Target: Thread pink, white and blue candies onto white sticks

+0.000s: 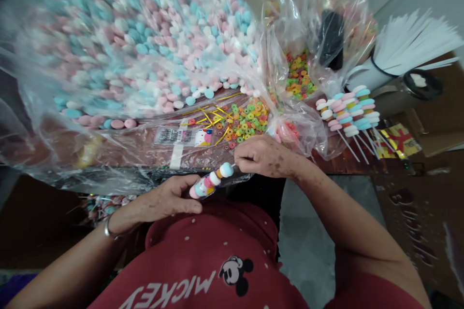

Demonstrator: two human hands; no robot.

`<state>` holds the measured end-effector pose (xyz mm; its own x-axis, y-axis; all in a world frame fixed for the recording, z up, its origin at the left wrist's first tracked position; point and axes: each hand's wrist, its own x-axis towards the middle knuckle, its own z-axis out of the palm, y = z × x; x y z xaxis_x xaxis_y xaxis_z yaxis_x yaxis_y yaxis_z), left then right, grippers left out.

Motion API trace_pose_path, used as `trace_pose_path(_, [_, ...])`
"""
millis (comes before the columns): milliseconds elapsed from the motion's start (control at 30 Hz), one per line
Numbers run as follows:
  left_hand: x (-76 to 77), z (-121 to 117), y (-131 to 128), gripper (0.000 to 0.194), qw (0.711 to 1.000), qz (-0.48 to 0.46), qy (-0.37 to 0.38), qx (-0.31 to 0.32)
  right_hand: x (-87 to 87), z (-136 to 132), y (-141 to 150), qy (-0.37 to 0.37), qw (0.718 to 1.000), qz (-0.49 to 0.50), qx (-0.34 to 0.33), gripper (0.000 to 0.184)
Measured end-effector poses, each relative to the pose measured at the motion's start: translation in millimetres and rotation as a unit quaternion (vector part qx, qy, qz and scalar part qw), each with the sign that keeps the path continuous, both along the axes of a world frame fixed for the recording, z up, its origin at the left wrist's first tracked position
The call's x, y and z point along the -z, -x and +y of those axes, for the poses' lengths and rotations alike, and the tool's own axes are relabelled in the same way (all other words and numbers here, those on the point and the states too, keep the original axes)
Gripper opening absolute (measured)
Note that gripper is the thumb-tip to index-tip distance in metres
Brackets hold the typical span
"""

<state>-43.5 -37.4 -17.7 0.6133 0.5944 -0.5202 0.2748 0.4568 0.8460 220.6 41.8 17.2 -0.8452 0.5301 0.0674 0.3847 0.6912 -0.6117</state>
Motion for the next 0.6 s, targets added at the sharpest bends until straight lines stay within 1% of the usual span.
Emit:
trace_pose_path(100, [3.1, 1, 0, 0.035, 0.999, -0.027, 0.018, -0.031, -3.6, 1, -1, -0.019, 1.000, -0.003, -0.007, 0.025])
trace_pose_path(267, [6.0, 2, 4, 0.033, 0.996, -0.059, 0.034, -0.066, -2.3, 1, -4, -0.061, 0.998, 0.002, -0.008, 0.027])
trace_pose_path(400, [9.7, 3, 6, 0.035, 0.996, -0.062, 0.033, -0.046, -3.1, 1, -3, -0.068, 0.998, -0.001, -0.014, 0.027])
trace_pose_path(500, [11.1, 3, 3, 0.037, 0.998, -0.055, 0.025, -0.027, -4.7, 3, -1, -0.074, 0.996, -0.001, -0.043, 0.027])
trace_pose_path(600, [11.6, 5, -3, 0.038, 0.996, -0.065, 0.055, -0.007, -4.8, 6, -2, -0.100, 0.992, 0.019, -0.069, 0.025])
